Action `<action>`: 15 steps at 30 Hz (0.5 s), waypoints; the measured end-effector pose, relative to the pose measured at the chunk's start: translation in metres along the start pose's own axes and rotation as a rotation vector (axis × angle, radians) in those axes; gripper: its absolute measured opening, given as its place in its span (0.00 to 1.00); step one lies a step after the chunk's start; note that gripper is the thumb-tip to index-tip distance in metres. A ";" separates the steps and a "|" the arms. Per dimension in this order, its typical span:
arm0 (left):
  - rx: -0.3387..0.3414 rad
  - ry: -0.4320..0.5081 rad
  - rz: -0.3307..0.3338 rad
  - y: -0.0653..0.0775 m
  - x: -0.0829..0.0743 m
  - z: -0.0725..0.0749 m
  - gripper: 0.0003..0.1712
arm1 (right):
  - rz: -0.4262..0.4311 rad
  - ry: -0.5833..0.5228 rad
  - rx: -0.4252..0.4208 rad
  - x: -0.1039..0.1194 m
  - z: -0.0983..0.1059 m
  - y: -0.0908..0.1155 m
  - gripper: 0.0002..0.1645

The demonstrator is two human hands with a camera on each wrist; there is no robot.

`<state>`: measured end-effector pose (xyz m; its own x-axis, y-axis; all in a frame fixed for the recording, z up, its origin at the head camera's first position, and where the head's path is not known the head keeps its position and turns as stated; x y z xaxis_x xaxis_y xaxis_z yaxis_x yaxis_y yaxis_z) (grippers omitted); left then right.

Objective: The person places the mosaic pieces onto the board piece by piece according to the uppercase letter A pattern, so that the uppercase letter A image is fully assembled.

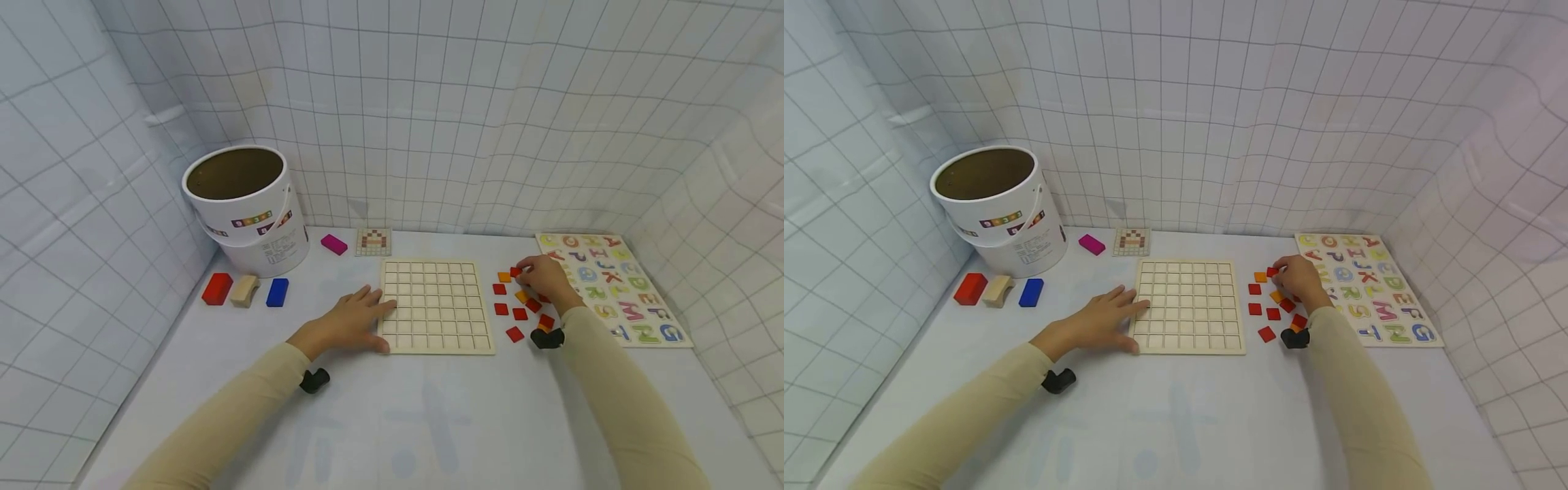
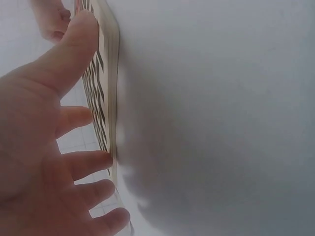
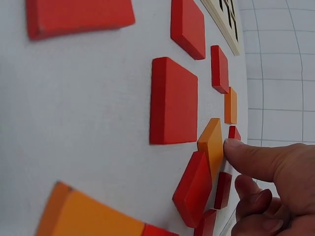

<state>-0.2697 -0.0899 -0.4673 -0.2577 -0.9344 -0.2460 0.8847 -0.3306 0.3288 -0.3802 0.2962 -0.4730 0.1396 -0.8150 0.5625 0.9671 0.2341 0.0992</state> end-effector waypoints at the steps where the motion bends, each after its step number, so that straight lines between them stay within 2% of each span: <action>1: -0.003 -0.007 0.001 0.000 -0.001 0.000 0.56 | -0.002 0.001 -0.007 0.000 0.001 0.000 0.22; 4: -0.007 -0.028 0.018 -0.002 -0.001 0.000 0.56 | -0.020 -0.037 -0.038 -0.002 0.002 0.001 0.19; 8: -0.010 -0.038 0.029 -0.005 0.000 0.000 0.56 | -0.059 -0.165 -0.084 -0.007 0.004 0.002 0.18; 11: -0.006 -0.028 0.027 -0.007 0.000 -0.001 0.56 | -0.098 -0.353 -0.132 -0.012 0.003 0.002 0.22; 15: 0.007 -0.018 0.037 -0.007 0.001 -0.002 0.55 | -0.117 -0.736 -0.224 -0.009 -0.004 0.004 0.28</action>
<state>-0.2751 -0.0885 -0.4715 -0.2324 -0.9481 -0.2169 0.8907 -0.2970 0.3440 -0.3770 0.3020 -0.4807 -0.0667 -0.2475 0.9666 0.9977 -0.0083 0.0667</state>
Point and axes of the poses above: each hand's wrist, its own y-axis away from the middle knuckle, its own z-axis out of the back of the hand, x = y × z, the point moved 7 cm from there along -y, towards the middle knuckle, and after that the axes turned 15 degrees about z, right-handed, at the moved point
